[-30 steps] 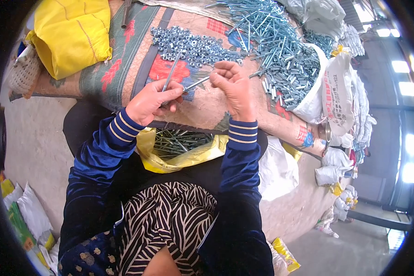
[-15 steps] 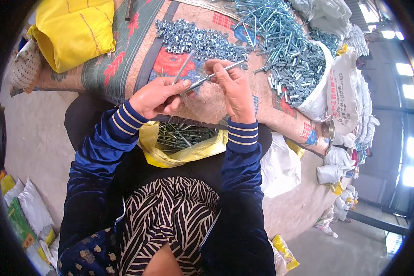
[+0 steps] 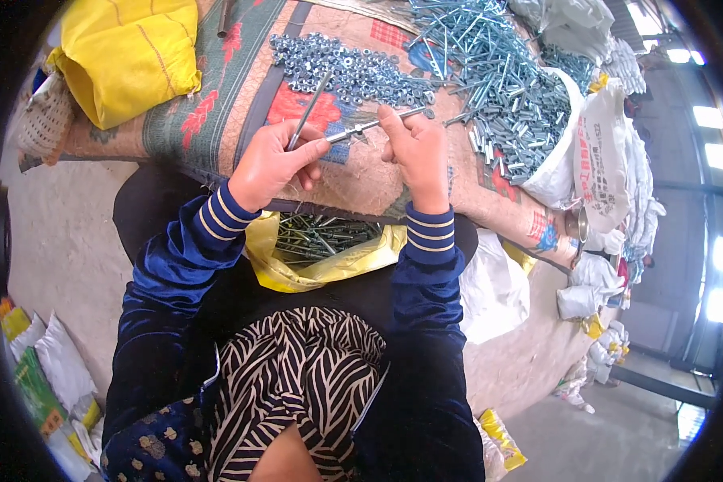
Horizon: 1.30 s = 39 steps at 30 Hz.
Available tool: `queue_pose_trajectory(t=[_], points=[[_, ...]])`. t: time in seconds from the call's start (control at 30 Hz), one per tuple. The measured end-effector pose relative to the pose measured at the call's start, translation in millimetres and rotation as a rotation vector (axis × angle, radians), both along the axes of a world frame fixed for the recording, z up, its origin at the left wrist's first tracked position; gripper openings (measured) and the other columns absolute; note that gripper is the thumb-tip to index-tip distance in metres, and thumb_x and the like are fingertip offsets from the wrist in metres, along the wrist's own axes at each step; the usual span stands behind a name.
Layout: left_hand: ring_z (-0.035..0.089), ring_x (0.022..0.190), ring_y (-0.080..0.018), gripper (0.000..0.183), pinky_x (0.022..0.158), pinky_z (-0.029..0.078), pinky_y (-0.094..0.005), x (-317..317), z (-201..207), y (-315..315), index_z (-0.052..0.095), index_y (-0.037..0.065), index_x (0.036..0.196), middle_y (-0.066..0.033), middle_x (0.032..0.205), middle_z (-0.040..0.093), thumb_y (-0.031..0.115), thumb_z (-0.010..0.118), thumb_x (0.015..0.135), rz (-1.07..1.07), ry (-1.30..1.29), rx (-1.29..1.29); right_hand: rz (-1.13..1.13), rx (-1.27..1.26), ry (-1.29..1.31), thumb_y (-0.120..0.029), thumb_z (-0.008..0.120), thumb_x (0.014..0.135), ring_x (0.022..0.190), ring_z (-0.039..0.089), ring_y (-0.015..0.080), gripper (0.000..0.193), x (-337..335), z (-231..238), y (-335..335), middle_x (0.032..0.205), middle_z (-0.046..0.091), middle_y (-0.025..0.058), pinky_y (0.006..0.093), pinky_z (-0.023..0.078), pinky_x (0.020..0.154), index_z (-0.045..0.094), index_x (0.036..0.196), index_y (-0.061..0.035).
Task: The person assembles metal bolts with nuts by hand, then sorts the assembled metal parts.
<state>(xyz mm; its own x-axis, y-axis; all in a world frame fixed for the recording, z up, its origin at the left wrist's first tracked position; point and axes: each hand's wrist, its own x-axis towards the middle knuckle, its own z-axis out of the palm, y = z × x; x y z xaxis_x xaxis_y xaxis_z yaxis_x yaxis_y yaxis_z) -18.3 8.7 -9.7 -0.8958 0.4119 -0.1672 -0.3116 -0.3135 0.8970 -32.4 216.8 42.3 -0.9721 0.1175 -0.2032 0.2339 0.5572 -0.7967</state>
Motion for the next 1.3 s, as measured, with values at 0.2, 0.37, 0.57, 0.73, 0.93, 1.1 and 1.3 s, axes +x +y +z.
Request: queue_pose_trajectory(t=[0.2,0.37,0.57,0.73,0.93,1.1,1.3], points=[[0.058,0.053,-0.0101,0.017,0.047,0.048,-0.0218,0.8,-0.7,2.3,0.056,-0.001,0.095,-0.0041,0.066,0.059,0.013,0.063,0.088,-0.006,0.043,0.007,0.133,-0.489,0.194,-0.025,0.058,0.093,0.073,0.060,0.0115,0.034,2.0,-7.8,0.2,0.083,0.065,0.0081,0.0218,0.045,0.069,0.061,0.108,0.0047],[0.058,0.053,-0.0095,0.015,0.047,0.048,-0.0220,0.6,-2.9,3.0,0.056,-0.001,0.092,-0.0035,0.065,0.058,0.011,0.062,0.088,0.022,0.066,-0.054,0.036,-0.437,0.312,-0.025,0.060,0.092,0.070,0.060,0.0104,0.033,4.6,-12.8,-19.5,0.079,0.065,0.0068,0.0212,0.045,0.066,0.062,0.104,0.0051],[0.058,0.054,-0.0088,0.014,0.046,0.048,-0.0216,2.0,-2.3,2.9,0.056,-0.002,0.090,-0.0031,0.065,0.058,0.010,0.062,0.087,0.034,0.075,-0.059,0.023,-0.199,0.182,-0.028,0.065,0.088,0.060,0.057,0.0080,0.035,1.8,-16.8,-8.6,0.078,0.064,0.0063,0.0209,0.045,0.056,0.062,0.102,0.0041],[0.057,0.053,-0.0088,0.015,0.046,0.047,-0.0217,0.8,-0.7,1.5,0.057,0.000,0.092,-0.0025,0.065,0.058,0.013,0.063,0.088,0.026,0.084,-0.080,-0.002,-0.345,0.081,-0.024,0.065,0.088,0.062,0.057,0.0063,0.037,2.7,-12.1,-2.9,0.085,0.066,0.0083,0.0184,0.044,0.060,0.058,0.111,0.0042],[0.058,0.054,-0.0083,0.015,0.045,0.048,-0.0214,3.3,1.0,1.9,0.055,-0.003,0.087,-0.0030,0.065,0.057,0.011,0.062,0.087,0.038,0.107,-0.114,0.069,-0.644,0.225,-0.018,0.065,0.088,0.062,0.056,0.0068,0.035,5.8,-17.6,-10.7,0.089,0.067,0.0090,0.0187,0.044,0.061,0.057,0.114,0.0042],[0.057,0.053,-0.0088,0.014,0.045,0.047,-0.0223,0.0,1.5,0.4,0.056,-0.001,0.084,-0.0030,0.063,0.057,0.012,0.062,0.087,-0.024,0.033,-0.049,0.070,-0.522,0.222,-0.016,0.065,0.087,0.061,0.054,0.0064,0.030,12.1,-18.0,-14.3,0.079,0.063,0.0024,0.0192,0.043,0.058,0.060,0.109,0.0031],[0.058,0.053,-0.0103,0.014,0.048,0.043,-0.0254,9.7,-5.3,5.6,0.059,0.000,0.086,-0.0010,0.062,0.058,0.013,0.064,0.086,0.281,0.869,-0.651,0.105,-0.498,0.111,-0.018,0.065,0.085,0.058,0.050,0.0044,0.019,15.4,-27.3,-16.2,0.069,0.057,-0.0029,0.0198,0.042,0.054,0.066,0.090,-0.0006]])
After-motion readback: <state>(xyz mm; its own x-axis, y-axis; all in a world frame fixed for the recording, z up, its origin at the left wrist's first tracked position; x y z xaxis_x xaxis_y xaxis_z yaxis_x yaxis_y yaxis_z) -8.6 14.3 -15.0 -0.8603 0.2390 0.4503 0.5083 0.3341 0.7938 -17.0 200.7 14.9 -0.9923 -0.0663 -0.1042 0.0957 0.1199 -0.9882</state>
